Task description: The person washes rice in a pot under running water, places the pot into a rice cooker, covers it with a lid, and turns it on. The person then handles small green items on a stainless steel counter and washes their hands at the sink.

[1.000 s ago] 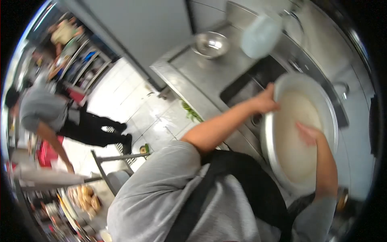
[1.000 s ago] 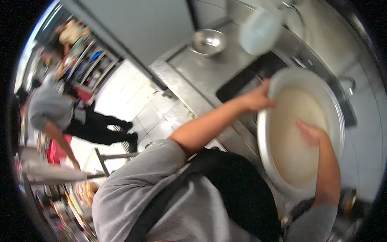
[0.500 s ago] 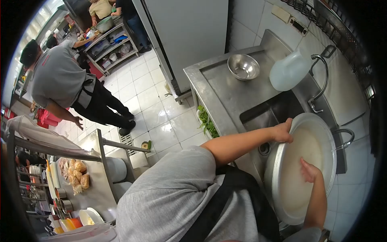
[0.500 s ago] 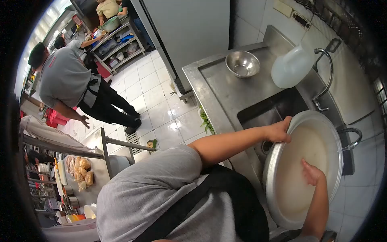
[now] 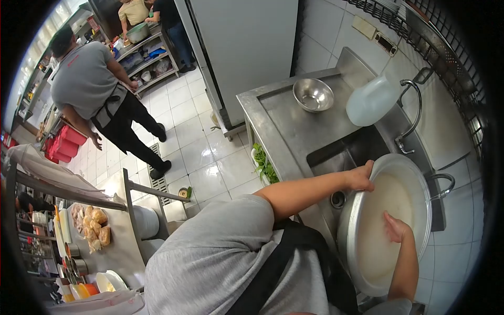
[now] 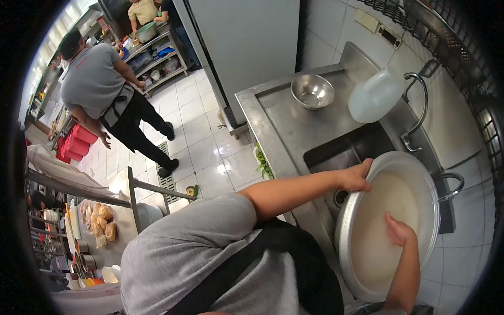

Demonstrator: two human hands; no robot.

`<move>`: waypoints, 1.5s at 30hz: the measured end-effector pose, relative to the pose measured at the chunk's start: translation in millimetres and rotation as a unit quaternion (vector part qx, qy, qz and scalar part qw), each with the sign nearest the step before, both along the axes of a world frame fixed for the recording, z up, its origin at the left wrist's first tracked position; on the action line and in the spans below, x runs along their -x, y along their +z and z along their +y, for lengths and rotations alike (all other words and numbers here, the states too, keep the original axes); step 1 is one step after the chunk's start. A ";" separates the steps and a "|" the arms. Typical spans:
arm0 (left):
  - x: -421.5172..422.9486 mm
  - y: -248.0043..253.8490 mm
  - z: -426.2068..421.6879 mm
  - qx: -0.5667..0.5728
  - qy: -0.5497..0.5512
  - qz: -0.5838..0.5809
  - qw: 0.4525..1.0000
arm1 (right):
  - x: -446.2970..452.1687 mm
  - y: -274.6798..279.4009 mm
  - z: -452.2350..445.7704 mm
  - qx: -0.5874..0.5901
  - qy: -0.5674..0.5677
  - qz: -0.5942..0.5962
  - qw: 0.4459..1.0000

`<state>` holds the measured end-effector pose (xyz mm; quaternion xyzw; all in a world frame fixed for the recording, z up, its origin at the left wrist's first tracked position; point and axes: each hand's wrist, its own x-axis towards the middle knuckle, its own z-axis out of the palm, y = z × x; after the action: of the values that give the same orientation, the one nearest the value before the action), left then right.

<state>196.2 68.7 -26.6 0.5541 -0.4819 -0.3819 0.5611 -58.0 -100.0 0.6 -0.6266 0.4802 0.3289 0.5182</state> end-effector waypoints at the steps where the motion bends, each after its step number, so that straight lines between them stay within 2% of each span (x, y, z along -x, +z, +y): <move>1: -1.0 0.6 -0.6 0.001 -0.003 -0.004 1.000 | 0.5 -1.7 -2.4 0.003 0.000 0.013 1.000; 6: -0.8 2.4 0.5 -0.008 -0.010 0.008 1.000 | 1.7 -7.8 -9.9 -0.020 -0.005 0.045 0.999; 12: -3.4 10.1 5.4 -0.022 -0.029 0.028 0.999 | 9.2 -23.6 -20.7 0.027 -0.024 0.025 0.999; 21: -2.2 13.3 7.7 -0.036 -0.032 0.029 0.998 | 3.8 -8.2 -11.0 0.036 -0.013 0.032 0.999; 27: -1.0 6.6 6.7 -0.015 -0.023 0.005 1.000 | 11.7 -25.5 -22.9 -0.002 -0.028 0.019 0.999; 30: -2.3 18.7 10.3 -0.023 -0.025 0.018 0.999 | 8.2 -17.3 -17.3 0.038 -0.005 0.033 0.999; 36: -1.0 14.3 10.3 -0.015 -0.035 0.044 0.998 | 6.6 -21.6 -25.3 -0.015 -0.004 0.026 1.000; 42: -2.1 18.8 12.4 -0.034 -0.033 0.026 0.999 | -3.8 -3.0 -11.0 0.004 -0.004 0.044 0.999; 45: -2.0 10.9 6.3 -0.013 -0.030 0.019 0.999 | 8.8 -24.7 -32.5 -0.015 -0.003 0.030 0.999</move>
<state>198.3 75.0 -15.8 0.5397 -0.4820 -0.4153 0.5512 -66.8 -132.4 -24.1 -0.6071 0.4927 0.3534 0.5137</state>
